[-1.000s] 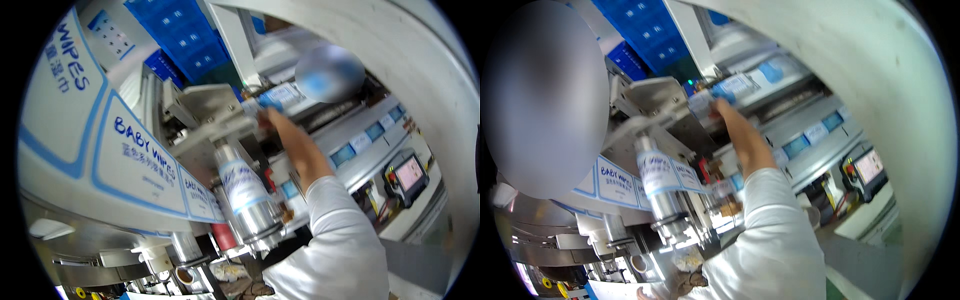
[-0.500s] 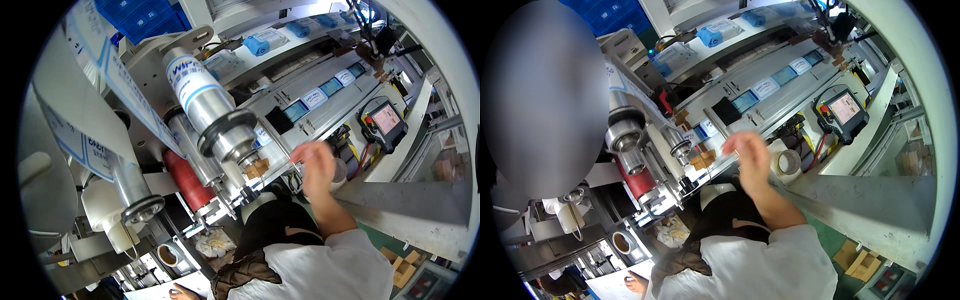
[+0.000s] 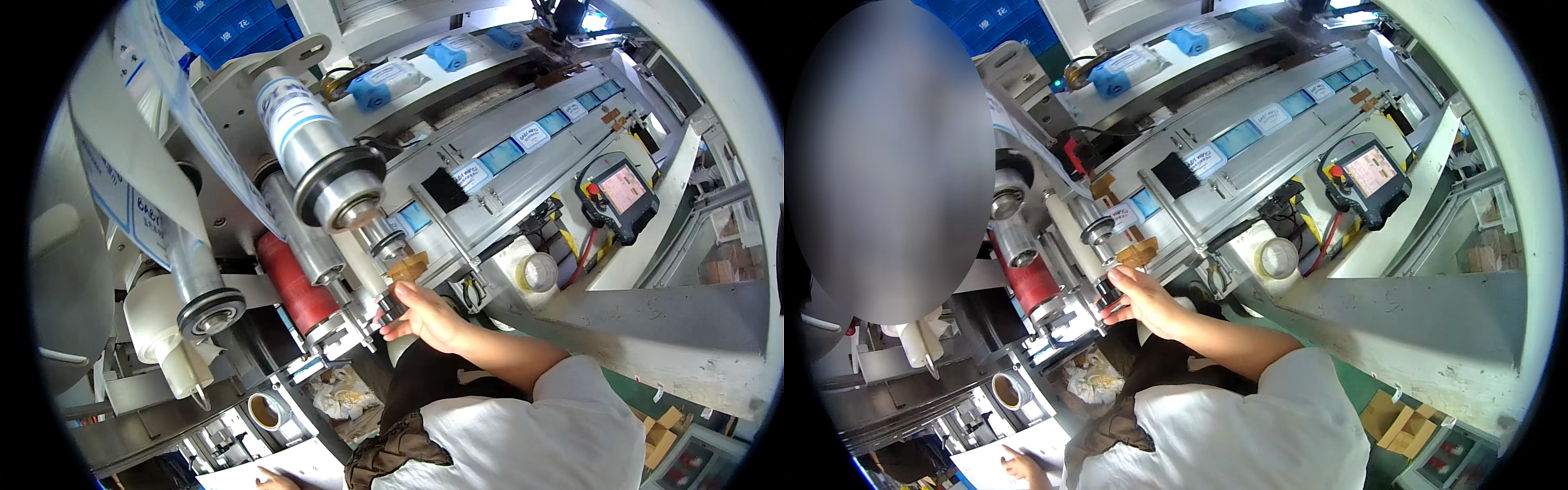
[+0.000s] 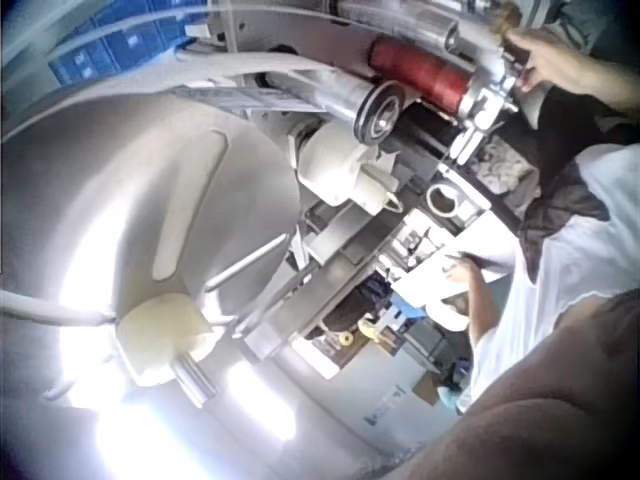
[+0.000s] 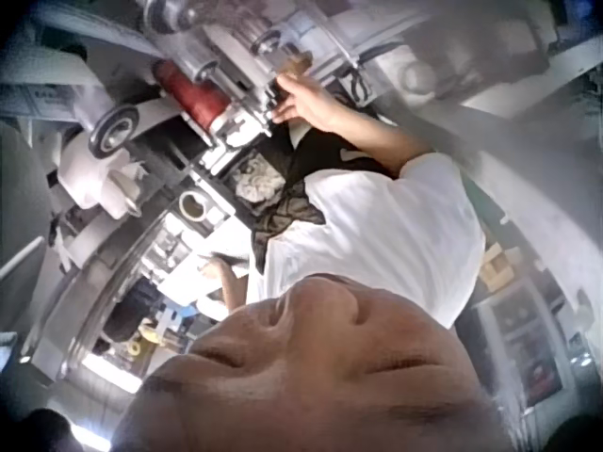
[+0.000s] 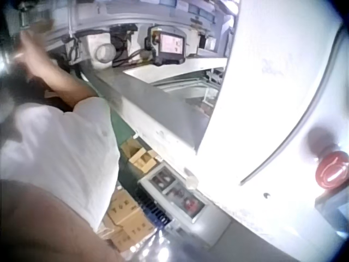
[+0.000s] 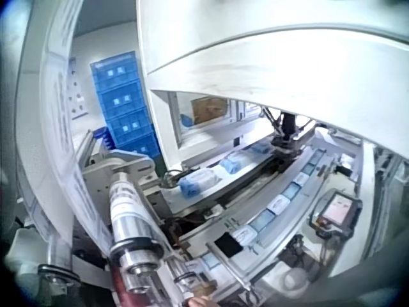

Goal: The person loads a roll of film onto a packaging machine, threads the film through rollers, and clears finished packages of wet wipes from the conveyor belt while checking the seals.

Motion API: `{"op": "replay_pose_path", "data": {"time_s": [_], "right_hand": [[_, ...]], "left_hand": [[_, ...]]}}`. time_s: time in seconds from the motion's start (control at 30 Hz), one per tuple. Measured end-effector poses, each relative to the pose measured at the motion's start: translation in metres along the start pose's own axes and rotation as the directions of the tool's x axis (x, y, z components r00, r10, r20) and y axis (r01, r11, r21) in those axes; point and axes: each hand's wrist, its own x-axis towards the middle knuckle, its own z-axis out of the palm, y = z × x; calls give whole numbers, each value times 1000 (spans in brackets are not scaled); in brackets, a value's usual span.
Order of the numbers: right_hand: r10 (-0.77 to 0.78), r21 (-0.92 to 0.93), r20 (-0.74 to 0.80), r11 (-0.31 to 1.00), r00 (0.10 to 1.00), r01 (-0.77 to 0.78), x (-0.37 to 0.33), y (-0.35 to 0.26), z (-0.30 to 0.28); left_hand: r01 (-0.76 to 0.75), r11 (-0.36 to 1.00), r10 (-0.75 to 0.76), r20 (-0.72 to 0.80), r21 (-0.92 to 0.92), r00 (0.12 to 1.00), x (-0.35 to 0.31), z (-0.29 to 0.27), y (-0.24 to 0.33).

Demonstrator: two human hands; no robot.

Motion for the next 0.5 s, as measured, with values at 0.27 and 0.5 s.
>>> {"op": "replay_pose_path", "data": {"time_s": [0.27,0.5], "right_hand": [[22,209,93,977,995,-41,4,14,0],[-4,210,128,977,992,-23,2,14,1]], "left_hand": [[116,993,-116,70,8,991,8,10,4],[165,985,-168,86,44,982,-10,-18,23]]}}
